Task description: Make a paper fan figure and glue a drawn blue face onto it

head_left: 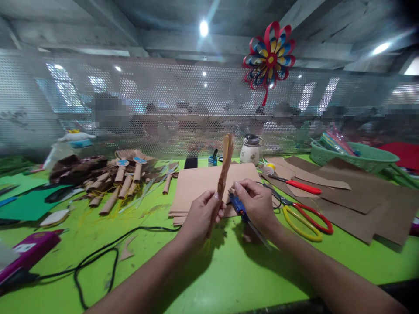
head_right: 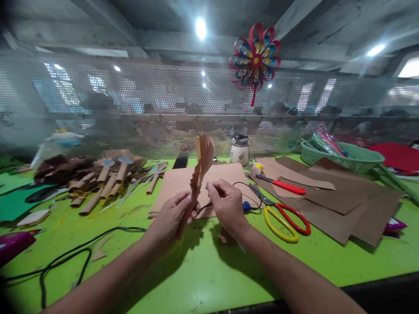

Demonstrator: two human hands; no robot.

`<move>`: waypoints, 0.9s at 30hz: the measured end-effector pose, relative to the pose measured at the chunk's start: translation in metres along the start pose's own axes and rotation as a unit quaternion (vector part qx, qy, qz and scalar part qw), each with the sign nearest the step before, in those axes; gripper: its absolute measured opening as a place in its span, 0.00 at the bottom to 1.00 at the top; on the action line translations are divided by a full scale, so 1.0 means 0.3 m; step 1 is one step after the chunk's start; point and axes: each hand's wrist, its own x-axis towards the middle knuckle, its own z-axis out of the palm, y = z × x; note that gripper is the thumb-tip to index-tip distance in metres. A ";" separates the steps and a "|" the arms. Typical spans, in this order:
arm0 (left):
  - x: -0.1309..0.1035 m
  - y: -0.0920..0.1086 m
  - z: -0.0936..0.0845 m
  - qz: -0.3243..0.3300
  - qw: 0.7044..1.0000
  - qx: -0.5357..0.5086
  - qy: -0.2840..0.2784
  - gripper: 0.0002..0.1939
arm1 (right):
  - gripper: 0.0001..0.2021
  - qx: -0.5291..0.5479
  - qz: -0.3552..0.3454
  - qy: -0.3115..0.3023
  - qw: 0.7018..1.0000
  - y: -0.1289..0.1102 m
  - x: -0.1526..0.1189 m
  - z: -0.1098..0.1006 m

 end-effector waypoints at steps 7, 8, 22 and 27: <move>0.003 0.001 0.000 -0.002 1.000 -0.019 0.008 0.12 | 0.11 0.006 0.011 -0.009 1.000 0.009 0.003 -0.005; 0.003 0.001 0.001 -0.003 1.000 -0.023 0.008 0.12 | 0.11 0.007 0.013 -0.010 1.000 0.010 0.003 -0.004; -0.003 0.010 -0.021 -0.042 0.984 -0.145 -0.093 0.10 | 0.13 0.091 0.082 -0.065 0.990 -0.017 0.024 -0.011; -0.010 0.009 -0.017 -0.057 0.971 -0.194 -0.125 0.11 | 0.13 0.159 0.121 -0.138 0.970 -0.039 0.027 -0.012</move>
